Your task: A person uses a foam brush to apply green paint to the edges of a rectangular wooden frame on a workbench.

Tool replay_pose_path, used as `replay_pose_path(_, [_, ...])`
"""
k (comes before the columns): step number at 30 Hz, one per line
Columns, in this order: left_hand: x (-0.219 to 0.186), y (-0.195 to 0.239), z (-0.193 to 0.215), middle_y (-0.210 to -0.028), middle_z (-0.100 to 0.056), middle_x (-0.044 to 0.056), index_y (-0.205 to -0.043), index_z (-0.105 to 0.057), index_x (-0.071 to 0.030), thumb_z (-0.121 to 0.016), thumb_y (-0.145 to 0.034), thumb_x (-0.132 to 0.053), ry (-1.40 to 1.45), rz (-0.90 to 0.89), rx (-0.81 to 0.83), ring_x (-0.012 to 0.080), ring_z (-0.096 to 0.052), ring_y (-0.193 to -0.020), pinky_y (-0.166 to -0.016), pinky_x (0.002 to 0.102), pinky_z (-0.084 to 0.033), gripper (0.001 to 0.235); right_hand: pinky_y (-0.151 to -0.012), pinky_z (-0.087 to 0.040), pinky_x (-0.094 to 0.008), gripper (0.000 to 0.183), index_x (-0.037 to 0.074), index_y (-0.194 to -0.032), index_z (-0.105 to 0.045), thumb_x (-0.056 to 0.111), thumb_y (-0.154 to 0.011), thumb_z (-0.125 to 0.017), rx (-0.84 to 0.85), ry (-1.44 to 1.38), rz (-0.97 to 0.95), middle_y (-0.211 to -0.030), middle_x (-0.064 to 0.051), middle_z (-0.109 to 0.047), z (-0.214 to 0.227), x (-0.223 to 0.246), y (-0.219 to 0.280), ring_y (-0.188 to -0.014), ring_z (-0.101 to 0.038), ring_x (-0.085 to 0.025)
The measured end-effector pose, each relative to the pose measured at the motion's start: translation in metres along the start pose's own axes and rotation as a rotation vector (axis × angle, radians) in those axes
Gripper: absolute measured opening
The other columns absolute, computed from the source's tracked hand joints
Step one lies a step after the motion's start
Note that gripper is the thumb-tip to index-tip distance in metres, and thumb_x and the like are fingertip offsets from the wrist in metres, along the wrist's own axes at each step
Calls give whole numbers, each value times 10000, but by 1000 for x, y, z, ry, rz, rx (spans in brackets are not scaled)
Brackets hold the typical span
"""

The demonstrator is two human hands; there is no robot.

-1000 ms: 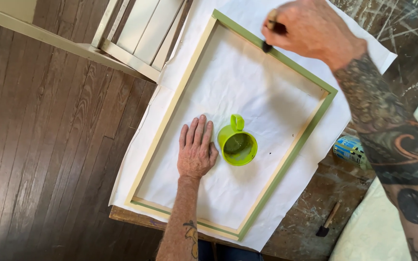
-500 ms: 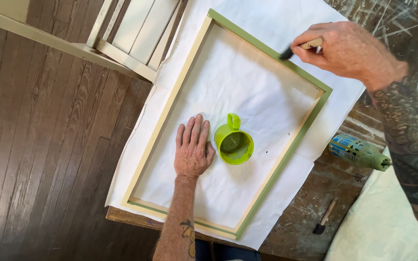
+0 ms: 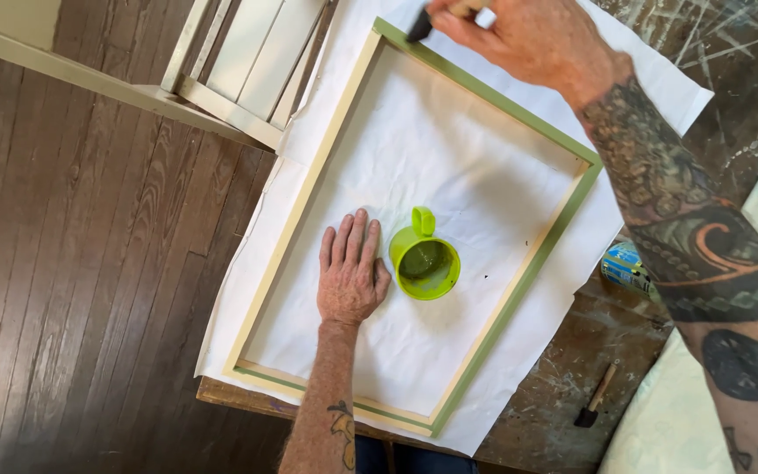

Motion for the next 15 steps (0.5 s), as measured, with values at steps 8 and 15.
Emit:
replay_pose_path(8, [-2, -2, 1, -1569, -495, 175, -1470, -548, -56, -539, -888, -213, 6, -16, -23, 343, -485, -1453, -1219, 547, -364, 602, -703, -498, -392, 215, 2, -1130, -788, 183, -1125, -673, 159, -42, -51, -983, -67, -787, 30, -27, 111, -561, -610, -204])
replay_pose_path(15, [-1, -2, 1, -1574, -490, 169, -1474, -543, -65, -538, -882, -198, -9, -10, -23, 338, -476, -1456, -1224, 545, -359, 606, -818, -649, -444, 319, 208, -1141, -739, 388, -1128, -477, 646, 318, -309, -824, -38, -789, 46, -33, 118, -687, -748, -234])
Point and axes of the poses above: each hand's wrist, its own y-axis away from the middle knuckle, its own z-axis out of the back of the hand, x = y × z, the point moved 3 cm from there along -y, towards the middle knuckle
